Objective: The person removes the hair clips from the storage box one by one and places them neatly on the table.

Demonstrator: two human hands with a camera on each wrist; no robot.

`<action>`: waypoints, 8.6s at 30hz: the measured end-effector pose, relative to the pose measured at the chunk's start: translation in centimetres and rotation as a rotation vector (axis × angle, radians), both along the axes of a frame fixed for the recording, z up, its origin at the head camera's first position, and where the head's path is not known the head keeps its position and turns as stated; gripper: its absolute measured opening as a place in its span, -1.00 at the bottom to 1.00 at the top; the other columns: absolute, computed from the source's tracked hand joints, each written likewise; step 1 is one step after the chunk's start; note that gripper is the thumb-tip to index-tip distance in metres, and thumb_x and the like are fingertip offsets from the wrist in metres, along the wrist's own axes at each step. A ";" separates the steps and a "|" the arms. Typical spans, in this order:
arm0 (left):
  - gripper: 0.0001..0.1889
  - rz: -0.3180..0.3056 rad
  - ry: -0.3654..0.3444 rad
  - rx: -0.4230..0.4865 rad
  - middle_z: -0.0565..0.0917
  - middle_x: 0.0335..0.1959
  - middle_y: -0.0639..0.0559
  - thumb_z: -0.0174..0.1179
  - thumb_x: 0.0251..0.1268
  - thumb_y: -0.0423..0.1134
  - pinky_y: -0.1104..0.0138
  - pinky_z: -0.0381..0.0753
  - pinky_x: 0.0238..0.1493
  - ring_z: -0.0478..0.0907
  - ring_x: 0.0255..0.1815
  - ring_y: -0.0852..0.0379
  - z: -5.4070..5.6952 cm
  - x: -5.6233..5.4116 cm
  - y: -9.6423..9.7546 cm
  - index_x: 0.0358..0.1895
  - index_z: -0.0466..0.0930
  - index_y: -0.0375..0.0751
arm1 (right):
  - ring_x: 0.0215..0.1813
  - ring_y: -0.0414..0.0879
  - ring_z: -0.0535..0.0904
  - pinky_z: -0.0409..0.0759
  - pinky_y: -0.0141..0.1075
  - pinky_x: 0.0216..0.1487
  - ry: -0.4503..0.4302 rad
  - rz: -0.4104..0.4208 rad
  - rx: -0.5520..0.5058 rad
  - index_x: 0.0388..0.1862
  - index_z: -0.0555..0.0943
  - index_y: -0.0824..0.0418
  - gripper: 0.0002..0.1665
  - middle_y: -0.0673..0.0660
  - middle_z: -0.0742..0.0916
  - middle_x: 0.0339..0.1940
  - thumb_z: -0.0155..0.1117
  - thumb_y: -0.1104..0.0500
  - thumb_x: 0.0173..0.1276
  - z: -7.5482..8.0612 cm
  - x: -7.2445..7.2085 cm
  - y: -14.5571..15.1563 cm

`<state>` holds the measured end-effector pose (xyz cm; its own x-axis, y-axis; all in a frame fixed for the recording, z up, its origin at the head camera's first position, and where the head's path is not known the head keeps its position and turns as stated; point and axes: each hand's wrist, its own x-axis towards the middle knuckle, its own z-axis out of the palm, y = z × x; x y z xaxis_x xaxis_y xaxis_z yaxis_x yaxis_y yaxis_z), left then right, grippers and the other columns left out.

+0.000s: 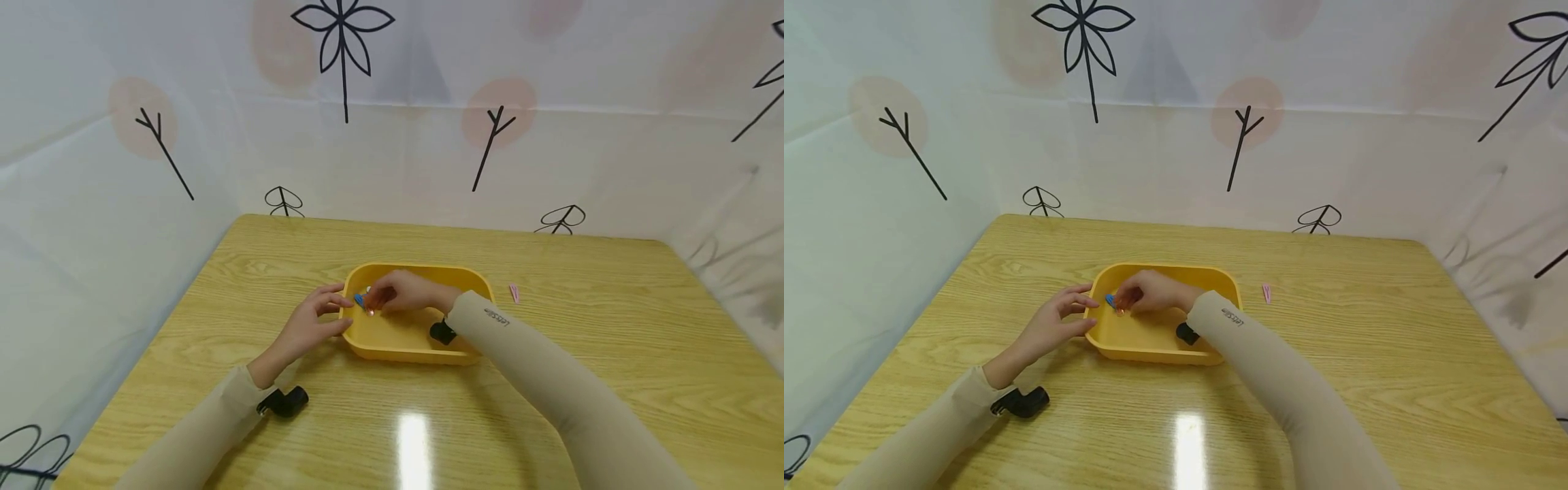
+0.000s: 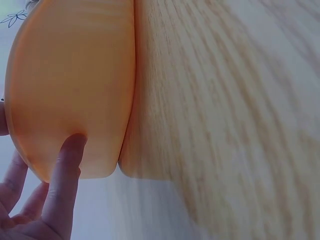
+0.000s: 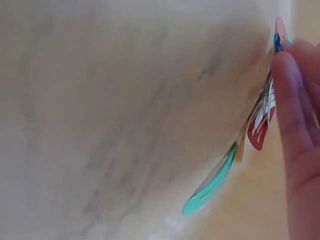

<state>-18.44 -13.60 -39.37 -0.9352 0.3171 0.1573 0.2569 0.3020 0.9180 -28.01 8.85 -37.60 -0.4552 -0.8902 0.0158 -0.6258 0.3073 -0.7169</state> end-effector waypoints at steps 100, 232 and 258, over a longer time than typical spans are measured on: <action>-0.69 0.027 -0.079 0.022 0.26 0.33 -0.10 0.29 0.13 -0.36 0.27 0.67 -0.28 0.41 0.11 -0.24 0.1 0.1 0.1 -0.06 0.55 -0.43 | -0.25 -0.03 0.59 0.64 -0.19 -0.16 0.018 -0.609 -0.253 0.09 0.55 0.26 -0.60 0.16 0.63 -0.27 0.29 0.28 0.25 7.1 5.3 10.3; -0.68 0.045 -0.022 -0.029 0.30 0.30 -0.11 0.30 0.14 -0.29 0.16 0.56 0.01 0.45 0.08 -0.18 0.0 0.1 0.2 -0.07 0.58 -0.39 | -0.23 0.12 0.55 0.59 -0.16 -0.27 0.015 -0.908 -0.011 0.13 0.47 0.43 -0.51 0.27 0.60 -0.23 0.19 0.12 0.35 2.7 3.7 22.9; -0.69 0.046 -0.032 -0.010 0.30 0.31 -0.12 0.31 0.12 -0.32 0.20 0.58 -0.02 0.46 0.07 -0.18 0.0 0.1 0.2 -0.08 0.57 -0.40 | -0.23 0.03 0.54 0.49 -0.37 -0.37 0.105 -0.823 -0.063 0.00 0.58 0.28 -0.67 0.20 0.63 -0.25 0.24 0.14 0.32 6.6 4.1 17.4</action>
<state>-18.30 -13.42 -39.35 -0.9533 0.2754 0.1239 0.2130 0.3224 0.9223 -23.90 26.25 -30.99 -0.9538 -0.2693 0.1331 -0.2831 0.6576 -0.6981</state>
